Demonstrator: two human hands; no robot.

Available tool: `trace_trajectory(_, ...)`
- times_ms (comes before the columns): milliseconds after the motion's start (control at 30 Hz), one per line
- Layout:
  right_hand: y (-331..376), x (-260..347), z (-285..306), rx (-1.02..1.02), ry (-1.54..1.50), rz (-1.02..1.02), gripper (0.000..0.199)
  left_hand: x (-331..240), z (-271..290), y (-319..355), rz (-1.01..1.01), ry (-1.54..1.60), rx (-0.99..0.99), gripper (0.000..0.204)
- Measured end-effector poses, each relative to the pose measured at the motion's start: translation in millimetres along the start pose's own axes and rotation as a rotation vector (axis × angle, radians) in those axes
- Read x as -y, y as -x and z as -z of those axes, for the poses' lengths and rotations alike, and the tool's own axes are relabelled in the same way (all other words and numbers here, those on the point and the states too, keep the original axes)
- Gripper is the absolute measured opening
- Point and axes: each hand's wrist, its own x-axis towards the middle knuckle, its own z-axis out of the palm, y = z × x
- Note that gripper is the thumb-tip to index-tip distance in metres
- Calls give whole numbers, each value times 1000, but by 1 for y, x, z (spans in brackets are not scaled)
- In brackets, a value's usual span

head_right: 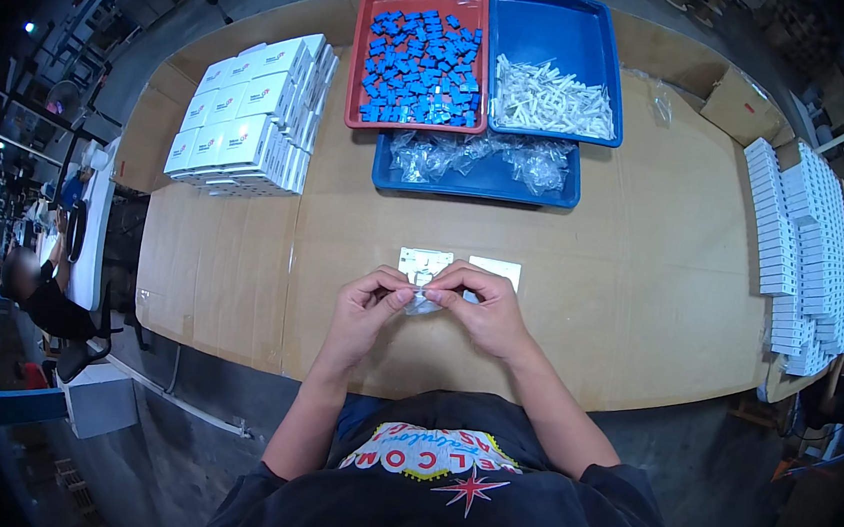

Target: The person opens a white box, removes a white plate and a small bag, and takes a white pin from a blue tray. They place the pin into the bag, insert a blue component from a red tray into the plate, and return both items to the box.

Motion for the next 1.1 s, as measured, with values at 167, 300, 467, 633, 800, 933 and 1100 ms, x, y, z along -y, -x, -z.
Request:
trace_trajectory(167,2,19,16,22,54,-16,12,5,-20,-4,48,95,-61,25)
trace_trajectory(300,4,20,21,52,97,71,13,33,-9,-5,471,359,50,29)
trace_trajectory(467,8,28,34,106,151,81,16,24,-26,0,433,475,-21,22)
trace_trajectory(633,13,24,47,102,108,-4,22,20,-28,0,405,415,-149,18)
trace_trajectory(800,12,15,42,83,-9,-218,35,32,-34,-1,185,147,-191,16)
trace_trajectory(933,9,10,24,56,66,-298,37,30,-40,-2,108,140,-257,16)
trace_trajectory(1100,8,-6,11,27,-27,-258,37,29,-39,0,95,139,-210,13)
